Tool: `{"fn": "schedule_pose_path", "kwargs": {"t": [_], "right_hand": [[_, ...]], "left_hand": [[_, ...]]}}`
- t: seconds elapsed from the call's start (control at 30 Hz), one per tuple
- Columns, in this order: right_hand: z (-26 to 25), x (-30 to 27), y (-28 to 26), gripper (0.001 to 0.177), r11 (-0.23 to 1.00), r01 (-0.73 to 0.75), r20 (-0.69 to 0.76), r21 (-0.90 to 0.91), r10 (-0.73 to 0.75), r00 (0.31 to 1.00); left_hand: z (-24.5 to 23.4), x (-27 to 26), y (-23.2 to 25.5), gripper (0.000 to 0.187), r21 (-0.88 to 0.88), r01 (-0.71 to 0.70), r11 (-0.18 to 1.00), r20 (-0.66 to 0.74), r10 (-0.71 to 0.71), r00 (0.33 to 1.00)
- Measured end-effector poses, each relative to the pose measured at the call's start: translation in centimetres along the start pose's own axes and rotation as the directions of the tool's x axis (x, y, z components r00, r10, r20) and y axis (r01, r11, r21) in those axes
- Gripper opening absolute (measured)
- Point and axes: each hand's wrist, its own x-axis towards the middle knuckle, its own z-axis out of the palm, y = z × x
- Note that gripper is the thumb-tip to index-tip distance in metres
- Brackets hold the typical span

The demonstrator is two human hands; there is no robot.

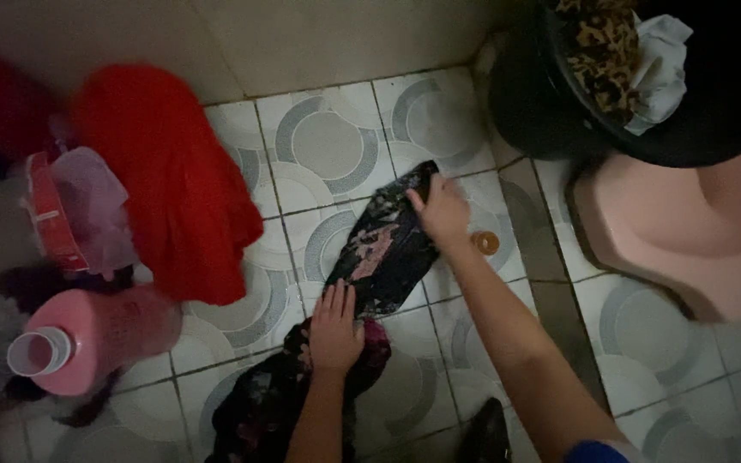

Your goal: Manually washing a piece of clothing on a tiled bathroom floor using liquid soap and hand scrubbing.

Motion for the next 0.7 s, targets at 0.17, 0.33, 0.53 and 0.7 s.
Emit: {"fn": "schedule_pose_path", "kwargs": {"t": [0.17, 0.33, 0.53, 0.7], "right_hand": [[2.6, -8.6, -7.8, 0.064, 0.887, 0.437, -0.117, 0.151, -0.423, 0.899], [3.9, -6.1, -7.4, 0.059, 0.941, 0.319, 0.105, 0.114, -0.331, 0.938], [2.6, -1.6, -5.8, 0.068, 0.979, 0.188, -0.116, 0.082, -0.178, 0.977], [3.9, -7.0, -7.7, 0.069, 0.891, 0.404, -0.081, 0.208, -0.396, 0.915]], "left_hand": [[-2.1, 0.4, 1.1, 0.088, 0.052, 0.04, 0.998, -0.002, -0.04, 0.999], [-0.1, 0.4, 0.0, 0.089, 0.023, 0.026, 0.999, 0.018, -0.026, 1.0], [-4.7, 3.3, 3.1, 0.089, 0.009, 0.109, 0.994, 0.048, -0.109, 0.993], [-0.4, 5.5, 1.6, 0.08, -0.02, 0.051, 0.999, -0.083, -0.052, 0.995]]}}
